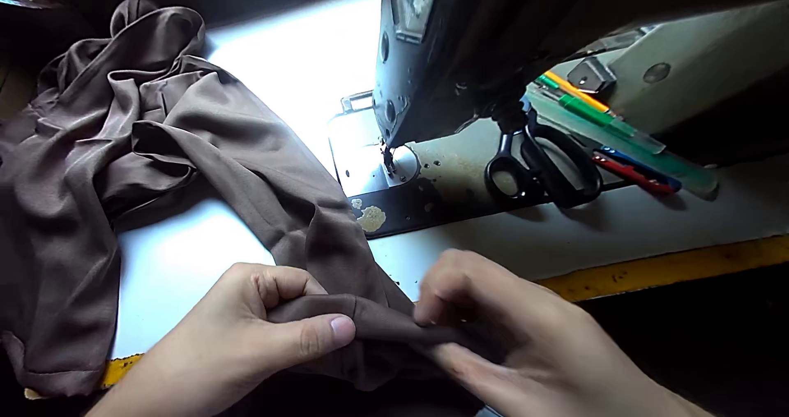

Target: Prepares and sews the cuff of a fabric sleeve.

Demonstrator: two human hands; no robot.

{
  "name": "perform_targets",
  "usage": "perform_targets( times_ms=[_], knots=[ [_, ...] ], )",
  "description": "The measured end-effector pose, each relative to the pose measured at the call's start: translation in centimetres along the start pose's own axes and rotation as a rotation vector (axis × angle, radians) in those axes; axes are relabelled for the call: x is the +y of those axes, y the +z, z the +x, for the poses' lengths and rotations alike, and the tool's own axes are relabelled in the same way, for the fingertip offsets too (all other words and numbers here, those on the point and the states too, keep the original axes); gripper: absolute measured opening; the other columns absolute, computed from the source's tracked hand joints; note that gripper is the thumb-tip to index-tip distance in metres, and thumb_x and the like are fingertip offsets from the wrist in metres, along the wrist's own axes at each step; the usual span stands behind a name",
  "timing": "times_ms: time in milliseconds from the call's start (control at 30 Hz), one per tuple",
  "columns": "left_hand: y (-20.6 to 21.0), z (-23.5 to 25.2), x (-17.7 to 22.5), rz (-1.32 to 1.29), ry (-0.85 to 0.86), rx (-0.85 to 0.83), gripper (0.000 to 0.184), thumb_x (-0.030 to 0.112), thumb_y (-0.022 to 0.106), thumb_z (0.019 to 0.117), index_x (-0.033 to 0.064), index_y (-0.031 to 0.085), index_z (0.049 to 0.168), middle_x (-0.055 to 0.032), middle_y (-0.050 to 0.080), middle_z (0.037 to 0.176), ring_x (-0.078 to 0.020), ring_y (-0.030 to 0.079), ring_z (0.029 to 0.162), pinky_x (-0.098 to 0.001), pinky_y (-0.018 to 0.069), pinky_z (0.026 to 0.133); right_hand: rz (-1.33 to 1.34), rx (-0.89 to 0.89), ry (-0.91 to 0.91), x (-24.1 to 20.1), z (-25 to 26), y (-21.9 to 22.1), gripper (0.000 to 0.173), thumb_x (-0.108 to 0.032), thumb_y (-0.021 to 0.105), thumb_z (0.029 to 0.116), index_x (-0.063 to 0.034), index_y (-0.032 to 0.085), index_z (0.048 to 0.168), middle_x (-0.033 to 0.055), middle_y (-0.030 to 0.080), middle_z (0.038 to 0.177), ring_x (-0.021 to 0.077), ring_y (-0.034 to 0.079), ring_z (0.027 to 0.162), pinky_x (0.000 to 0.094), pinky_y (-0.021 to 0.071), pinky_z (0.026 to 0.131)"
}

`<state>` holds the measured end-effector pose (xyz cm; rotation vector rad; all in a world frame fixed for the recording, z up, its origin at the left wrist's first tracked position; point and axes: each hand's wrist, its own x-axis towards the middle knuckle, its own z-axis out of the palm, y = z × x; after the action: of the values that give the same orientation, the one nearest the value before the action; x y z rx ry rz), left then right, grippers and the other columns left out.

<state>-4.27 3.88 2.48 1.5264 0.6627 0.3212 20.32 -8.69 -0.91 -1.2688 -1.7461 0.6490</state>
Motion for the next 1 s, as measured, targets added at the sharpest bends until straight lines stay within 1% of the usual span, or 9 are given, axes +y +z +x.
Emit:
perform_targets(
  times_ms=[67, 133, 200, 267, 367, 433, 500, 700, 1000],
  knots=[
    [-0.5, 0.2, 0.6, -0.092, -0.083, -0.039, 0.009, 0.019, 0.079, 0.0884, 0.0099, 0.078, 0.088, -0.0027, 0.070, 0.070, -0.0028, 0.064, 0.061, -0.0159, 0.0543, 0.057, -0.292, 0.065, -0.232, 0.1, -1.5, -0.1, 0.003, -0.013, 0.059, 0.1003, -0.0127, 0.061, 0.102, 0.0023, 0.057, 0.085, 0.0107, 0.056, 0.076, 0.0229, 0.0464, 0.065],
    [-0.7, 0.4, 1.0, -0.067, -0.064, -0.078, 0.008, 0.018, 0.079, 0.0879, 0.0101, 0.077, 0.087, -0.0024, 0.070, 0.069, -0.0027, 0.064, 0.060, -0.0155, 0.0539, 0.056, -0.452, 0.064, -0.370, -0.1, -2.4, -0.1, 0.005, -0.013, 0.055, 0.1017, -0.0136, 0.060, 0.103, 0.0059, 0.055, 0.091, 0.0198, 0.054, 0.088, 0.0317, 0.0458, 0.081],
    [-1.1, 0.6, 1.1, 0.022, 0.035, -0.131, 0.010, 0.020, 0.078, 0.0897, 0.0105, 0.076, 0.088, 0.0007, 0.069, 0.069, -0.0013, 0.062, 0.059, -0.0146, 0.0523, 0.054, -0.360, 0.055, -0.328, 0.0, -2.7, 0.2, 0.012, -0.027, 0.057, 0.1023, -0.0175, 0.059, 0.108, 0.0039, 0.056, 0.106, 0.0187, 0.056, 0.109, 0.0351, 0.0434, 0.103],
    [-1.2, 0.6, 1.4, 0.082, 0.106, -0.181, 0.011, 0.020, 0.077, 0.0909, 0.0101, 0.075, 0.087, 0.0033, 0.068, 0.069, -0.0003, 0.061, 0.059, -0.0142, 0.0511, 0.053, -0.113, 0.071, -0.177, -0.4, -1.9, 0.4, 0.037, -0.046, 0.061, 0.0994, -0.0164, 0.062, 0.121, 0.0020, 0.063, 0.120, 0.0150, 0.058, 0.123, 0.0353, 0.0480, 0.107],
    [-0.9, 0.8, 1.9, 0.174, 0.153, -0.225, 0.013, 0.022, 0.075, 0.0926, 0.0108, 0.074, 0.087, 0.0063, 0.066, 0.069, 0.0014, 0.060, 0.059, -0.0131, 0.0494, 0.052, 0.440, -0.008, 0.136, -2.0, 0.5, 0.8, 0.051, -0.044, 0.074, 0.0934, -0.0069, 0.065, 0.127, 0.0005, 0.070, 0.115, 0.0077, 0.066, 0.107, 0.0282, 0.0584, 0.093],
    [-0.5, 0.8, 2.0, 0.239, 0.177, -0.206, 0.015, 0.024, 0.076, 0.0924, 0.0114, 0.073, 0.085, 0.0080, 0.064, 0.068, 0.0028, 0.056, 0.057, -0.0122, 0.0460, 0.050, 0.695, -0.094, 0.348, -2.7, 1.6, 1.1, 0.029, -0.026, 0.080, 0.0901, -0.0058, 0.071, 0.108, 0.0000, 0.072, 0.091, 0.0045, 0.068, 0.081, 0.0200, 0.0583, 0.072],
    [-0.4, 0.7, 1.9, 0.314, 0.194, -0.171, 0.017, 0.027, 0.076, 0.0922, 0.0130, 0.073, 0.084, 0.0095, 0.064, 0.068, 0.0037, 0.056, 0.057, -0.0117, 0.0449, 0.049, 0.703, -0.167, 0.435, -2.6, 2.1, 1.1, 0.015, -0.020, 0.078, 0.0912, -0.0072, 0.072, 0.095, -0.0009, 0.071, 0.079, 0.0023, 0.066, 0.070, 0.0165, 0.0546, 0.061],
    [-0.2, 0.4, 2.0, 0.325, 0.089, -0.153, 0.016, 0.030, 0.076, 0.0916, 0.0154, 0.077, 0.085, 0.0088, 0.067, 0.068, 0.0018, 0.059, 0.057, -0.0130, 0.0474, 0.048, 0.704, -0.244, 0.561, -2.6, 2.7, 0.4, 0.013, -0.020, 0.079, 0.0899, -0.0104, 0.073, 0.083, -0.0021, 0.066, 0.068, 0.0016, 0.060, 0.060, 0.0148, 0.0485, 0.053],
    [-0.9, 0.5, 1.9, 0.258, 0.059, -0.159, 0.015, 0.027, 0.073, 0.0937, 0.0141, 0.076, 0.088, 0.0063, 0.068, 0.069, -0.0001, 0.061, 0.059, -0.0141, 0.0497, 0.050, 0.830, -0.282, 0.640, -2.4, 3.3, 0.7, 0.011, -0.016, 0.078, 0.0910, -0.0079, 0.074, 0.085, -0.0004, 0.065, 0.069, 0.0022, 0.060, 0.060, 0.0152, 0.0486, 0.054]
  ],
)
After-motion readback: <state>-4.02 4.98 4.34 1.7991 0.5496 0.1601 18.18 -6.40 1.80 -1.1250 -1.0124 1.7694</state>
